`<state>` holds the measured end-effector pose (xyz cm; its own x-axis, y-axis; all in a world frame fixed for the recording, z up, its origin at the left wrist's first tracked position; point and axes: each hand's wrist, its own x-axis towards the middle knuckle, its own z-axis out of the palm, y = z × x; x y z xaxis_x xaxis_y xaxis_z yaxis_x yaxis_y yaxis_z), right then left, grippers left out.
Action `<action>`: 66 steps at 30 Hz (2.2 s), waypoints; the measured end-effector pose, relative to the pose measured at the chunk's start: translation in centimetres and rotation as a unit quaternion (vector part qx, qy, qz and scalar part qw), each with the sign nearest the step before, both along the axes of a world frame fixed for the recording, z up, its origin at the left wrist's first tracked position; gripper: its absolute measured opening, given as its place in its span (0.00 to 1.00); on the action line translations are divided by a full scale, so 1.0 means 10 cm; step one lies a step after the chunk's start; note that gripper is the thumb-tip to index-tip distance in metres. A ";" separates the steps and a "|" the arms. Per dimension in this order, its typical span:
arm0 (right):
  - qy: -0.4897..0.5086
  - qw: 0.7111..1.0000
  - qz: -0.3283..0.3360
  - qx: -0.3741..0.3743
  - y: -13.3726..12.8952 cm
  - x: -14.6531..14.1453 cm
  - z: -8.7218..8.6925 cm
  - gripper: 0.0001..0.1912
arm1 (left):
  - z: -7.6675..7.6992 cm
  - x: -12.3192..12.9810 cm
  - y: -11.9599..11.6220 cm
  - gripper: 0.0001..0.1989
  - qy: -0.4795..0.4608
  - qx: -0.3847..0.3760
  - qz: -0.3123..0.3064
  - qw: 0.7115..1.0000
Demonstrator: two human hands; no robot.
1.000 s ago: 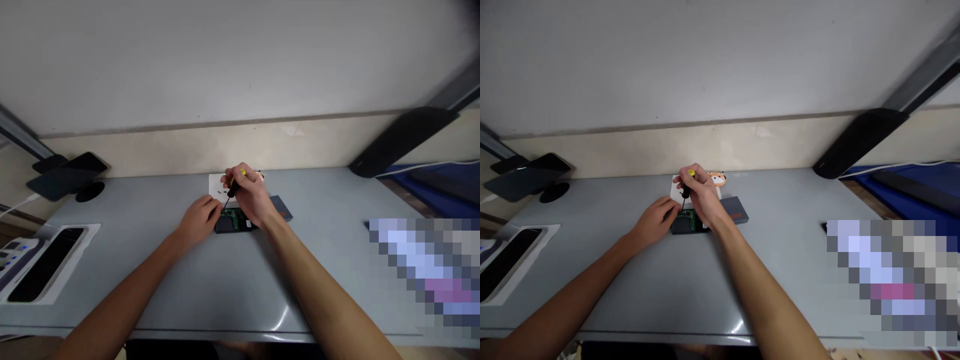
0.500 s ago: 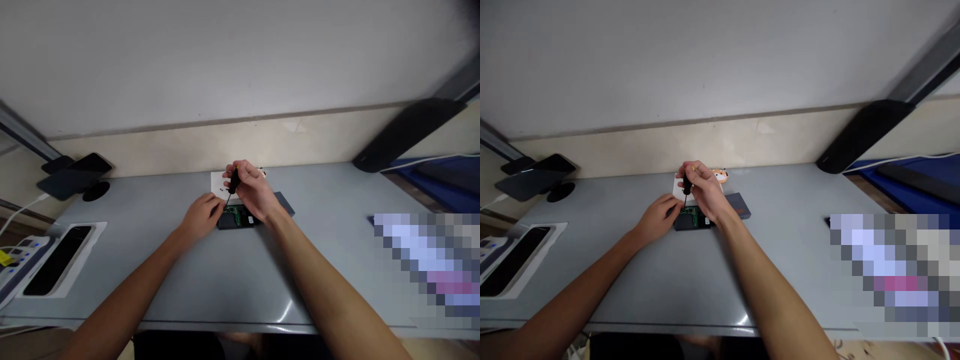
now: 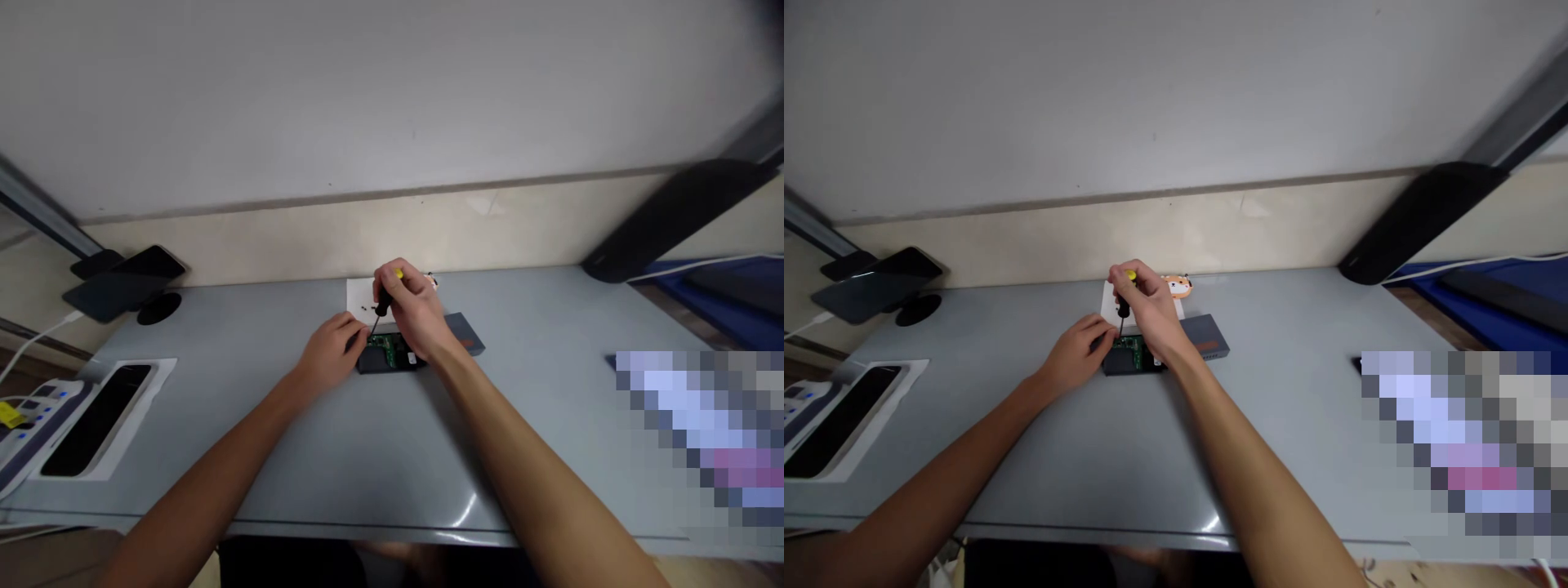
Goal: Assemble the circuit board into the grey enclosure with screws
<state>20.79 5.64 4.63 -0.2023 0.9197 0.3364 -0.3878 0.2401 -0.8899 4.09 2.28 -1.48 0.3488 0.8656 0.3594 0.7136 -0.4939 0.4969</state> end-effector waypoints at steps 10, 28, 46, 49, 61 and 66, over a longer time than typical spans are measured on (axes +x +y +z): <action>0.010 1.000 -0.012 -0.016 0.08 -0.02 -0.09 0.25 | 0.02 0.00 0.00 0.13 0.005 0.000 -0.006 1.000; -0.104 0.909 -0.367 0.165 -0.12 0.64 0.54 0.23 | 0.33 -0.18 -0.10 0.19 0.078 -0.071 -0.084 0.991; -0.701 0.706 0.049 0.091 -0.16 1.78 0.21 0.25 | 0.43 -0.23 -0.18 0.37 0.003 -0.190 -0.109 0.976; -0.666 0.739 0.075 0.070 -0.25 1.68 0.23 0.25 | 0.41 -0.21 -0.17 0.40 0.001 -0.206 -0.119 0.971; -0.707 0.679 0.036 0.197 -0.60 1.26 -0.01 0.25 | 0.36 -0.14 -0.15 0.40 0.013 -0.195 -0.104 0.975; -0.680 0.704 0.031 0.203 -0.49 1.10 -0.11 0.25 | 0.24 -0.13 -0.10 0.46 0.020 -0.193 -0.080 0.978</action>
